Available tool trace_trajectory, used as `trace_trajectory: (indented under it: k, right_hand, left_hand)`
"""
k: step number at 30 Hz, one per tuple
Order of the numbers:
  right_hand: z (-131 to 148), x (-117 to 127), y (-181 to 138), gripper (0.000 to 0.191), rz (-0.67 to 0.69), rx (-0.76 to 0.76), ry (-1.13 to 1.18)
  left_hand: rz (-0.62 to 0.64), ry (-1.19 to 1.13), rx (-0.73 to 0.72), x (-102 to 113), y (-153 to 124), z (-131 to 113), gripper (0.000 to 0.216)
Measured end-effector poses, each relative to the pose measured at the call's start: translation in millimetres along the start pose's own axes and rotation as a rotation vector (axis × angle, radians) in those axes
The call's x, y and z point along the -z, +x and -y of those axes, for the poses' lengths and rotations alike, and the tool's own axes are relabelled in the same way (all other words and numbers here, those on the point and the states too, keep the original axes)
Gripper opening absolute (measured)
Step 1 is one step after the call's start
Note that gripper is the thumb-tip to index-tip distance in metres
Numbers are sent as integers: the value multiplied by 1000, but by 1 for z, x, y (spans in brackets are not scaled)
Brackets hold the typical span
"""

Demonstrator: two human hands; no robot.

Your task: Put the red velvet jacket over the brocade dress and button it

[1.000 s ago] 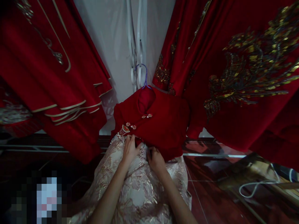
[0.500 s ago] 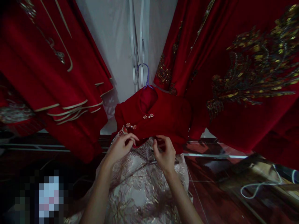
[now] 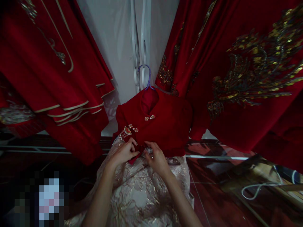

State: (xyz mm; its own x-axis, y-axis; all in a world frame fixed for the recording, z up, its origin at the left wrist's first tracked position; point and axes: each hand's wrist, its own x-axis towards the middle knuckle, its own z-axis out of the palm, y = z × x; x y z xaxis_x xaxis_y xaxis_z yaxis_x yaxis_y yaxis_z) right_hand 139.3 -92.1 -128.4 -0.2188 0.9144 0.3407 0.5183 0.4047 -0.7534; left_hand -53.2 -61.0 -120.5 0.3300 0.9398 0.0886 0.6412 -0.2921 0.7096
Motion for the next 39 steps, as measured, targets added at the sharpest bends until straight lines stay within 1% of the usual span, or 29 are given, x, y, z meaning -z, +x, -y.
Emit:
trace_trajectory:
  k: [1, 3, 6, 9, 11, 12, 14, 16, 18, 21, 23, 25, 28, 30, 31, 32, 34, 36, 39]
  right_hand:
    - [-4, -6, -1, 42, -25, 24, -26]
    - [-10, -16, -2, 55, -51, 61, -77]
    - [-13, -24, -5, 70, -56, 63, -130]
    - [-13, -27, -7, 77, -46, 50, -129]
    - [-16, -26, -6, 74, -76, 47, -111]
    - [-19, -26, -5, 69, -113, 34, -97]
    - [-26, -26, -4, 54, -197, -18, -51]
    - [-32, -26, -2, 42, -241, -72, 20]
    - [-35, -28, -1, 38, -221, -102, 114]
    - [-32, -30, -1, 35, -175, -138, 230]
    - [-28, -29, 0, 28, -174, -148, 257]
    - [-25, -28, 0, 22, -181, -148, 262]
    - [-21, -25, 0, 21, -187, -163, 273]
    - [-19, -22, 1, 24, -189, -177, 292]
    - [-17, -21, 1, 25, -186, -182, 304]
    - [-15, -20, 1, 25, -179, -185, 317]
    - [-13, -18, 1, 26, -167, -188, 339]
    - [-12, -17, 1, 27, -168, -196, 348]
    - [-12, -16, 2, 28, -176, -210, 347]
  left_hand:
    - [-36, 12, -17, 0, 1, -1, 27]
    - [-55, 20, -59, -1, 2, -4, 31]
    - [-18, 45, -108, 0, 2, -7, 39]
    - [11, 78, -89, -3, 2, -9, 49]
    - [16, 109, -63, -6, 3, -9, 52]
    - [19, 132, -52, -8, 4, -9, 50]
    - [14, 188, -39, -11, 5, -10, 40]
    - [-9, 228, -41, -13, 6, -12, 25]
    - [-19, 215, -59, -14, 7, -14, 19]
    - [14, 137, -91, -12, 6, -15, 20]
    - [18, 110, -98, -10, 6, -14, 21]
    - [-13, 113, -99, -8, 6, -13, 22]
    - [-135, 132, -140, -6, 7, -17, 21]
    - [-226, 130, -205, -4, 8, -22, 17]
    - [-249, 123, -237, -3, 9, -25, 15]
    - [-253, 112, -261, -2, 9, -28, 15]
    - [-221, 77, -276, -2, 10, -32, 15]
    - [-186, 30, -254, -3, 10, -33, 15]
    - [-171, -65, -205, -6, 10, -31, 13]
